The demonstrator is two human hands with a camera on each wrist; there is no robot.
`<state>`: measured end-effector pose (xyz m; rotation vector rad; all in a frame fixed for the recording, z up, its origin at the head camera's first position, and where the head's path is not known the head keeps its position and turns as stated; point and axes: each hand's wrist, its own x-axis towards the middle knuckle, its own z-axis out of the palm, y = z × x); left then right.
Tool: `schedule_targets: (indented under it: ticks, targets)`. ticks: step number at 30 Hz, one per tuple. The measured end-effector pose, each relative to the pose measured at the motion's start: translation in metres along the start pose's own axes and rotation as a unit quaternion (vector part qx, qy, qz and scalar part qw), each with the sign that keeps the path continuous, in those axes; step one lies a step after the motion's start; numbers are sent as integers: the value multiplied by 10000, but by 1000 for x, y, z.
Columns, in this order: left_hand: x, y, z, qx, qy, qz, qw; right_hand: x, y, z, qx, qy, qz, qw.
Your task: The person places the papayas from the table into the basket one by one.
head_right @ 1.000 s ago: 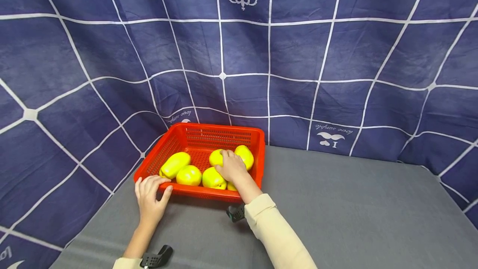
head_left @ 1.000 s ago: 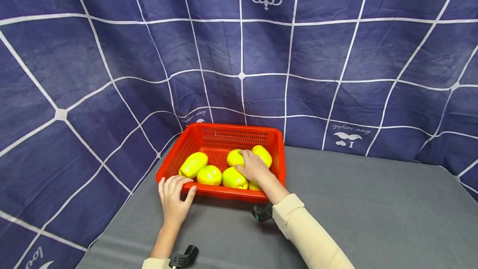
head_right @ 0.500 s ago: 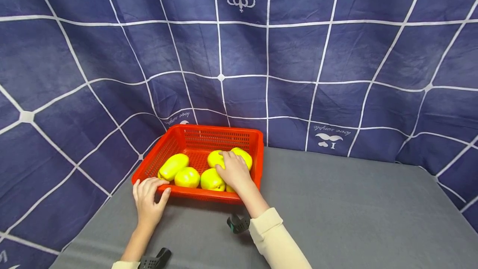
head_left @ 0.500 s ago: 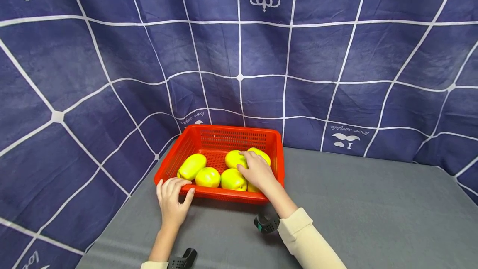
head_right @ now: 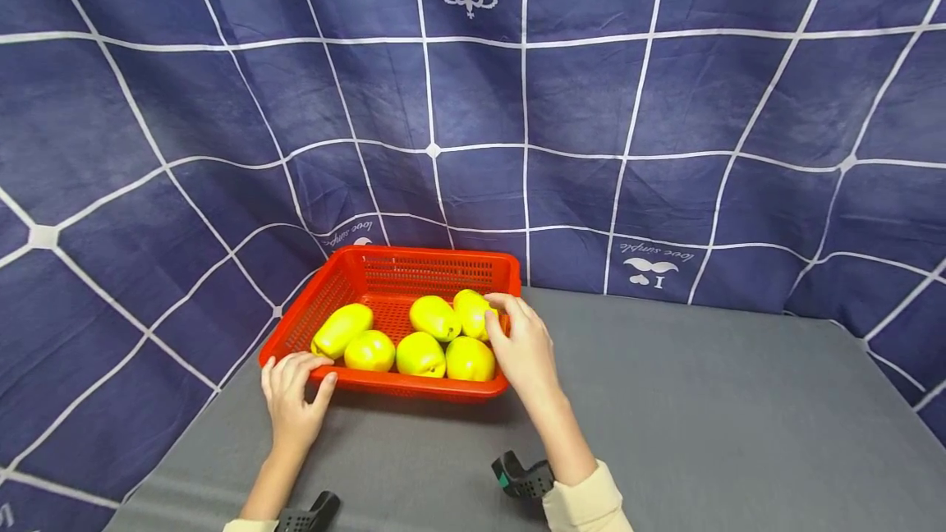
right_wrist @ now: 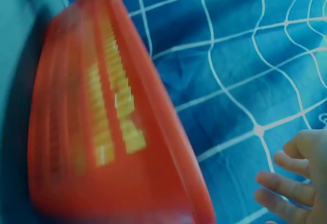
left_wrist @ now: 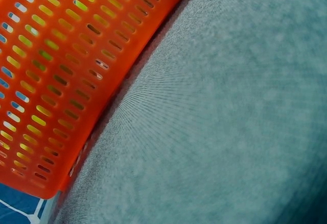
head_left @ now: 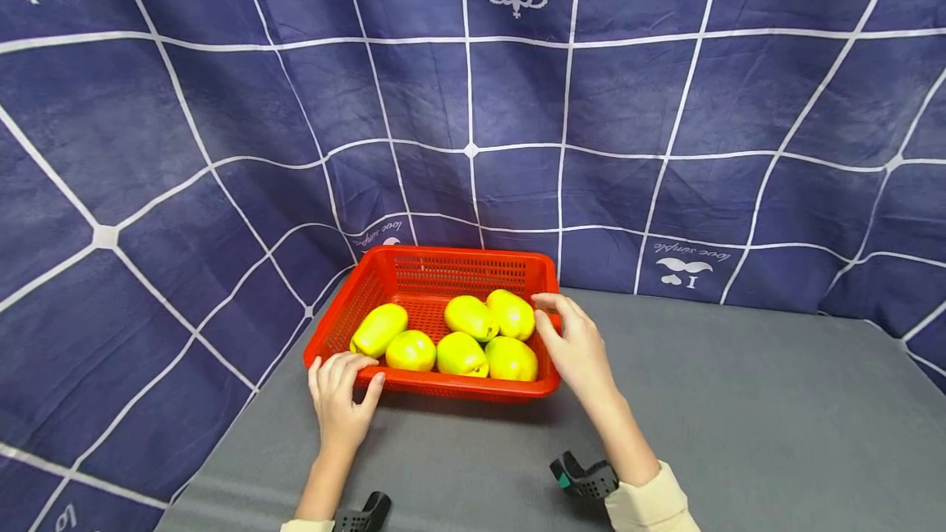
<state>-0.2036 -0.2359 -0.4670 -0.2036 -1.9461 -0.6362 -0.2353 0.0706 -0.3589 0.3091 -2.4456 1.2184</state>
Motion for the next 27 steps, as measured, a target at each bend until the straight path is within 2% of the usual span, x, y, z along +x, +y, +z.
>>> schedule_targets:
  ticks: [4, 8, 14, 18, 22, 25, 27]
  targets:
    - [0, 0, 0, -15, -4, -1, 10000, -10, 22, -29, -426, 540, -404, 9968]
    - [1, -1, -2, 22, 14, 15, 10000, -22, 44, -59, -1018, 844, -639, 9892]
    - [4, -2, -3, 17, 31, 54, 10000, -40, 70, -103, -1685, 1043, -628, 9782]
    - [4, -2, -2, 12, 19, 58, 10000, -51, 87, -128, -2033, 1043, -443, 9725]
    - [4, -3, -2, 34, 37, 32, 10000, -60, 106, -144, -2422, 948, -280, 9652]
    - [3, -4, -2, 63, 30, 18, 10000, -66, 119, -153, -2822, 523, -70, 9579]
    - [3, -4, -2, 65, 28, 22, 10000, -69, 126, -157, -3075, 54, 127, 9514]
